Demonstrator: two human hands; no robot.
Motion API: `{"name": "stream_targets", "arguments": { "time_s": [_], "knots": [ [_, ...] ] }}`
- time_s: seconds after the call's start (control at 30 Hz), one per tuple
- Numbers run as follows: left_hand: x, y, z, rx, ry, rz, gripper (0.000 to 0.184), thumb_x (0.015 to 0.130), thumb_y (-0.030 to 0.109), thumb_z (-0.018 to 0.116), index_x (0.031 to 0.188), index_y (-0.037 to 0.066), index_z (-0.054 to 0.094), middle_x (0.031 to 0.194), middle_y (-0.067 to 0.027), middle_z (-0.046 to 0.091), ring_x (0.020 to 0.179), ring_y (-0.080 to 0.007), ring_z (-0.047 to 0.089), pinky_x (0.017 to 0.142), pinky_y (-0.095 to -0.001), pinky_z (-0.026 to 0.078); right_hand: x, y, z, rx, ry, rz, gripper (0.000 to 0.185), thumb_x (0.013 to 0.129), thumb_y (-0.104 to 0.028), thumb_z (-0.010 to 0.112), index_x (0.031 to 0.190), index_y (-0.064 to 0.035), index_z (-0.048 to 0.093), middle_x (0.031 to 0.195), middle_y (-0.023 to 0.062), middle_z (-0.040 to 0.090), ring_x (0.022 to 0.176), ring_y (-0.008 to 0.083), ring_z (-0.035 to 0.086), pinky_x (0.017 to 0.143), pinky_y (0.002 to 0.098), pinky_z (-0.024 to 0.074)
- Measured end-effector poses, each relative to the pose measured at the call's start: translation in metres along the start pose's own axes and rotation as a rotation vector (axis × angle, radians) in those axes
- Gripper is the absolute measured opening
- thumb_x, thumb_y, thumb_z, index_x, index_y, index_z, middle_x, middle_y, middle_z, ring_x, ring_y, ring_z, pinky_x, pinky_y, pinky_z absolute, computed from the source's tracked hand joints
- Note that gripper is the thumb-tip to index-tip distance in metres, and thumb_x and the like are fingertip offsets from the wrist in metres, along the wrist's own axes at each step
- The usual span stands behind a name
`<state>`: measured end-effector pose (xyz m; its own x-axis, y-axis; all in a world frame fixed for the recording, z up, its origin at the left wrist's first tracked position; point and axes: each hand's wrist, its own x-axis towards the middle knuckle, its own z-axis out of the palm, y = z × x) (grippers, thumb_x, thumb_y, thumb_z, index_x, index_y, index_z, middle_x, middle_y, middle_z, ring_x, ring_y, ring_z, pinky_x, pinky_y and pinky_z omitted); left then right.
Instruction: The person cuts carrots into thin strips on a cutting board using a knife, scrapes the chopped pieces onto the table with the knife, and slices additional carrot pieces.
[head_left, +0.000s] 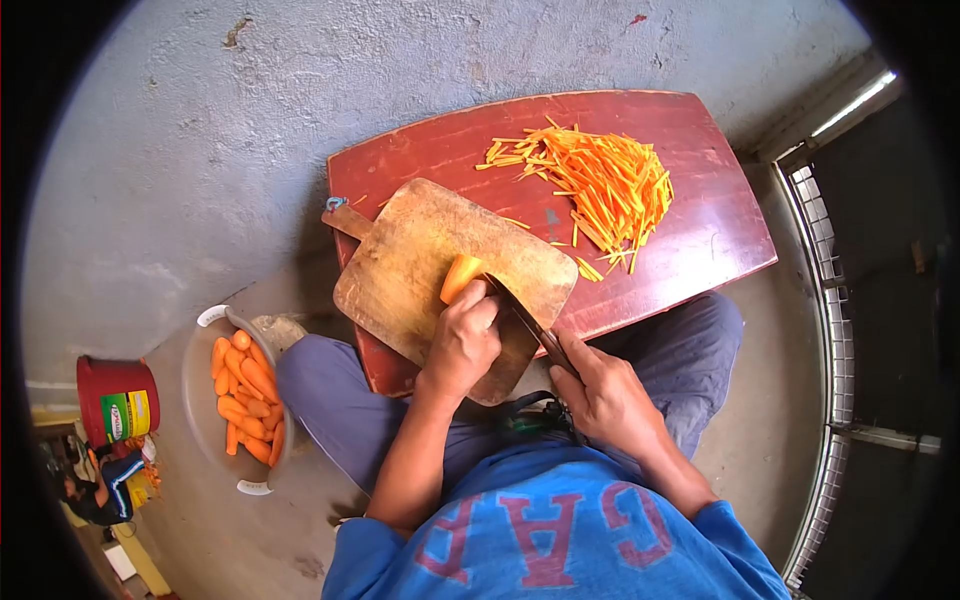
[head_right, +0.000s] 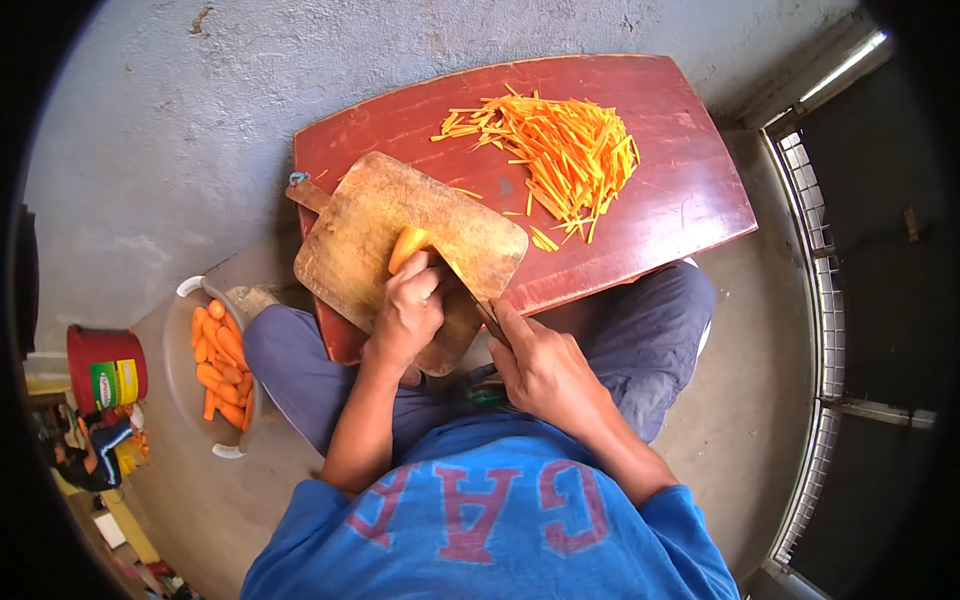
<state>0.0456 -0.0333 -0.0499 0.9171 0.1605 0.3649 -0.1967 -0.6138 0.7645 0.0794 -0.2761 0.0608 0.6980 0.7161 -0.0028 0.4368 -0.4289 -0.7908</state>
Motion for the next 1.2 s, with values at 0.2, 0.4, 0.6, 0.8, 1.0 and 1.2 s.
{"name": "stream_targets", "arguments": {
  "time_s": [0.2, 0.4, 0.6, 0.8, 1.0, 1.2],
  "knots": [
    [0.003, 0.002, -0.003, -0.012, 0.03, 0.053, 0.018, 0.083, -0.014, 0.06, 0.097, -0.007, 0.069, 0.105, -0.0275, 0.065, 0.102, -0.0532, 0.068, 0.088, -0.0584, 0.058, -0.011, -0.003, -0.003, 0.067, 0.013, 0.015, 0.05, 0.107, -0.006, 0.073, 0.153, 0.0043, 0.057, 0.111, 0.0324, 0.075, 0.1, 0.0572, 0.074, 0.082, 0.0589, 0.0605],
    [0.0, 0.006, 0.0, 0.034, 0.048, -0.015, 0.015, 0.083, -0.015, 0.062, 0.094, -0.005, 0.067, 0.1, -0.0257, 0.063, 0.098, -0.0523, 0.068, 0.086, -0.0582, 0.058, -0.007, -0.014, -0.009, 0.117, -0.032, 0.103, 0.048, 0.108, -0.006, 0.072, 0.153, 0.0023, 0.059, 0.115, 0.0334, 0.075, 0.104, 0.0572, 0.074, 0.084, 0.0584, 0.0591],
    [-0.001, 0.005, 0.002, 0.091, 0.076, 0.005, 0.014, 0.079, -0.016, 0.06, 0.087, -0.004, 0.06, 0.098, -0.0272, 0.061, 0.097, -0.0537, 0.067, 0.085, -0.0598, 0.058, -0.005, -0.015, -0.014, 0.109, -0.082, 0.189, 0.048, 0.108, -0.007, 0.072, 0.152, 0.0029, 0.059, 0.114, 0.0328, 0.076, 0.105, 0.0572, 0.074, 0.085, 0.0593, 0.0593],
    [0.001, 0.006, 0.003, 0.071, 0.092, 0.019, 0.014, 0.079, -0.016, 0.06, 0.088, -0.004, 0.06, 0.098, -0.0281, 0.062, 0.097, -0.0545, 0.066, 0.087, -0.0598, 0.058, -0.002, -0.008, -0.001, -0.012, -0.034, 0.065, 0.046, 0.108, -0.008, 0.071, 0.152, 0.0029, 0.06, 0.112, 0.0337, 0.076, 0.104, 0.0574, 0.074, 0.085, 0.0593, 0.0606],
    [0.0, 0.012, -0.001, 0.077, 0.088, 0.001, 0.014, 0.079, -0.016, 0.061, 0.087, -0.005, 0.059, 0.099, -0.027, 0.062, 0.097, -0.0535, 0.067, 0.085, -0.0591, 0.058, -0.01, -0.012, -0.007, 0.114, -0.043, 0.136, 0.049, 0.108, -0.008, 0.072, 0.154, 0.0037, 0.059, 0.112, 0.0333, 0.077, 0.103, 0.0573, 0.075, 0.084, 0.0588, 0.0601],
    [-0.001, 0.007, 0.002, 0.081, 0.097, 0.014, 0.014, 0.078, -0.016, 0.061, 0.085, -0.005, 0.058, 0.098, -0.0269, 0.061, 0.096, -0.0533, 0.067, 0.084, -0.0588, 0.058, -0.01, -0.018, -0.01, 0.124, -0.017, 0.096, 0.044, 0.108, -0.008, 0.07, 0.15, 0.0015, 0.061, 0.113, 0.034, 0.076, 0.104, 0.0577, 0.074, 0.084, 0.0589, 0.059]
  ]
}}
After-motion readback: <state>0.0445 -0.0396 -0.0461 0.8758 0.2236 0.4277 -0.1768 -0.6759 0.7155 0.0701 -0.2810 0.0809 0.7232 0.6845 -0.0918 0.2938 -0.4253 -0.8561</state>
